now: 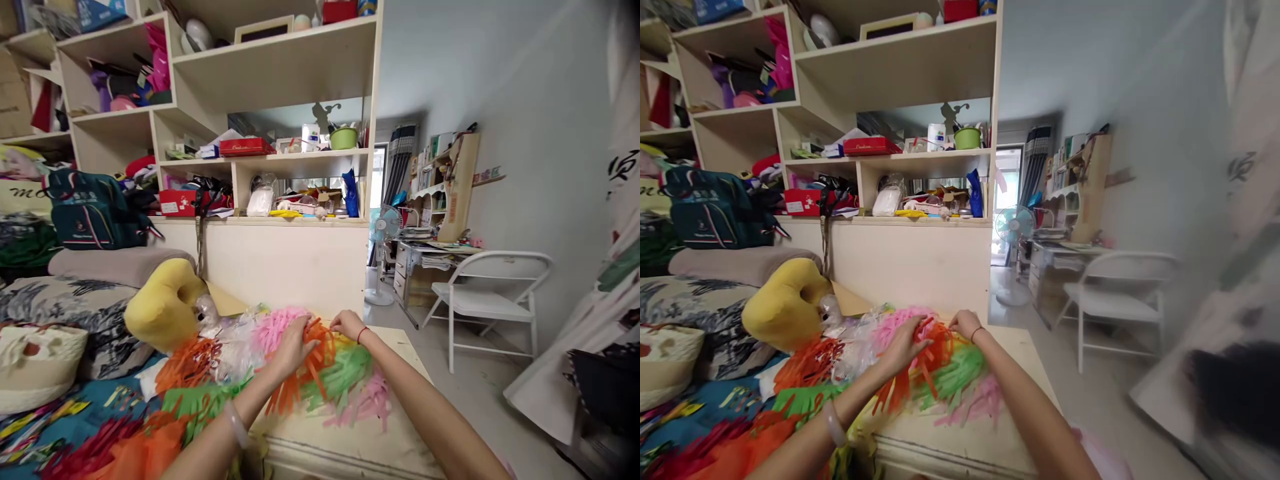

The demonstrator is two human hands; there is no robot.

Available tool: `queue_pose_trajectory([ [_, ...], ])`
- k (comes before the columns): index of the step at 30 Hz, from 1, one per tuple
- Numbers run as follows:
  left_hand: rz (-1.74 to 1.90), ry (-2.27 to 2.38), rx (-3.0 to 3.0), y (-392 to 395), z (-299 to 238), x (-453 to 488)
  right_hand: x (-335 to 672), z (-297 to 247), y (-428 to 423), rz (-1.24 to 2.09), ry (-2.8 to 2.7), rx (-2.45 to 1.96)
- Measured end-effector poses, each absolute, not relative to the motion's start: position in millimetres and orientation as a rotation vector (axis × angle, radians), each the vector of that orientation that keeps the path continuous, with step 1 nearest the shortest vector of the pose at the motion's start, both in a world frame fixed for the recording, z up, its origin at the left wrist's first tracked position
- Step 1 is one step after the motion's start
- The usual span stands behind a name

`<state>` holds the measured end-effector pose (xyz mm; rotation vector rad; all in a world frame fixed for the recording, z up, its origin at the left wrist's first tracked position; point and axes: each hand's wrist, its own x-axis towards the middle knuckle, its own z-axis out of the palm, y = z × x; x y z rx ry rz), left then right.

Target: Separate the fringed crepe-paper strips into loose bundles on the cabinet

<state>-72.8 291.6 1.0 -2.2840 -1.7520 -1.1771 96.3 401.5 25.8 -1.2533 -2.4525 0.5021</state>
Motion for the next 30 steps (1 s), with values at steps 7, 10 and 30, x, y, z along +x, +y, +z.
queue_pose_trajectory([
  [7,-1.021,-1.936,-2.308,354.1,-3.4,-66.5,133.8,12.7,423.6,0.462,-2.413,-1.221],
  [10,-0.936,-1.98,-2.352,365.3,-1.6,-76.7,149.8,-7.9,430.5,0.472,-2.393,-1.342],
  [30,0.016,-1.969,-2.902,426.1,-29.5,21.1,206.5,-96.4,320.2,0.204,-2.216,-0.966],
])
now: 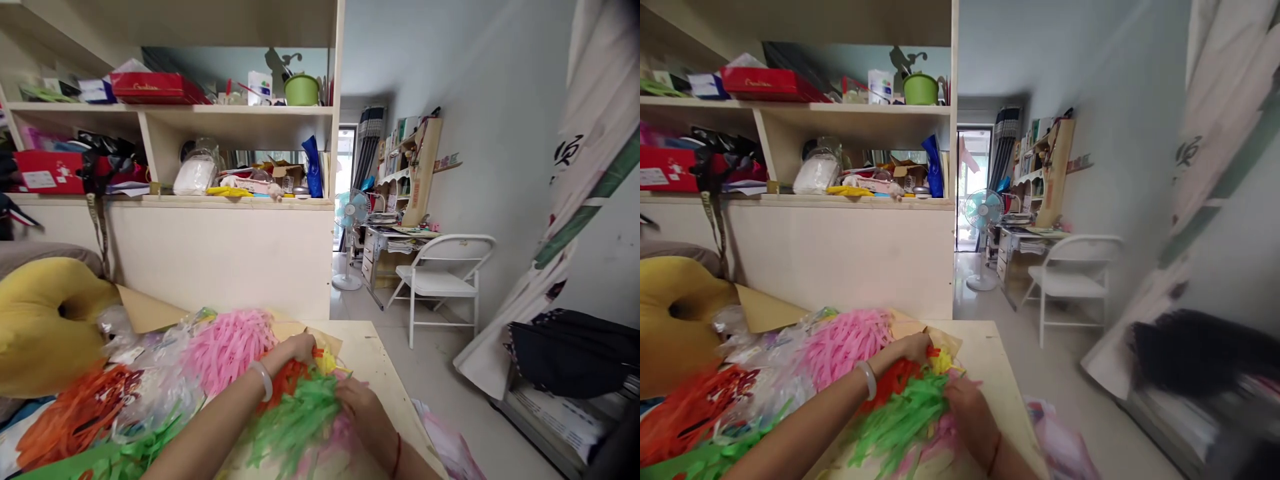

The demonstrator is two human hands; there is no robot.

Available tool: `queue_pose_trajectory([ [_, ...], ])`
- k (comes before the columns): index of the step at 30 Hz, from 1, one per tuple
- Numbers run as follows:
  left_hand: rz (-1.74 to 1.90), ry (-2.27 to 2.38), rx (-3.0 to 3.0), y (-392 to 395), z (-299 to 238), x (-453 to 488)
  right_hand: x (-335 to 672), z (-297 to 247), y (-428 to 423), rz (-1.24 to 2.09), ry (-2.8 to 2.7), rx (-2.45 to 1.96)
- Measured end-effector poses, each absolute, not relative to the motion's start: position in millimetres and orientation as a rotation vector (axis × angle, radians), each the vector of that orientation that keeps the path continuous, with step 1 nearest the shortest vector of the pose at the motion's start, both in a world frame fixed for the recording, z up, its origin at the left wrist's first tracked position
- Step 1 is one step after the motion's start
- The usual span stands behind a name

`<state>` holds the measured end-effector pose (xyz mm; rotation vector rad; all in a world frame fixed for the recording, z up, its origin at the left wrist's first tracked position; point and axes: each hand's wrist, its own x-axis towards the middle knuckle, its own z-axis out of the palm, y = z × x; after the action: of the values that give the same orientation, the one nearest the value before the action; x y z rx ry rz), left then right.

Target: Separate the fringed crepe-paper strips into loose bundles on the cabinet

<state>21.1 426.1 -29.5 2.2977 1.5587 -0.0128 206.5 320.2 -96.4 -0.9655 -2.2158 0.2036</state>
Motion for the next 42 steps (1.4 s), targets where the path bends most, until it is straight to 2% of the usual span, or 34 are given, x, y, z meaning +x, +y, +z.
queue_pose_trajectory([
  [4,0.075,1.581,2.293,425.2,-17.5,14.0,212.4,-104.3,296.5,0.152,-2.182,-0.804],
  [9,0.263,1.582,2.288,431.5,26.6,-10.4,223.7,-97.8,288.0,0.175,-2.089,-0.694],
  [20,0.508,1.423,2.211,415.5,79.8,-27.5,215.9,-51.0,358.7,0.274,-1.619,-0.87],
  [25,0.607,1.509,2.211,419.5,70.4,-6.2,193.5,-52.8,387.3,0.271,-1.644,-0.965],
  [30,0.634,1.484,2.286,408.2,40.5,4.0,208.3,-71.3,352.4,0.202,-1.848,-1.048],
  [34,0.697,1.547,2.377,385.1,47.7,-21.8,214.8,-97.7,318.5,0.196,-2.063,-1.025],
  [37,0.709,1.646,2.411,353.8,69.1,-63.9,210.8,-105.4,325.2,0.229,-2.175,-0.991],
  [42,0.604,1.879,2.352,236.8,65.1,-171.7,203.7,-90.0,334.3,0.226,-2.103,-0.935],
])
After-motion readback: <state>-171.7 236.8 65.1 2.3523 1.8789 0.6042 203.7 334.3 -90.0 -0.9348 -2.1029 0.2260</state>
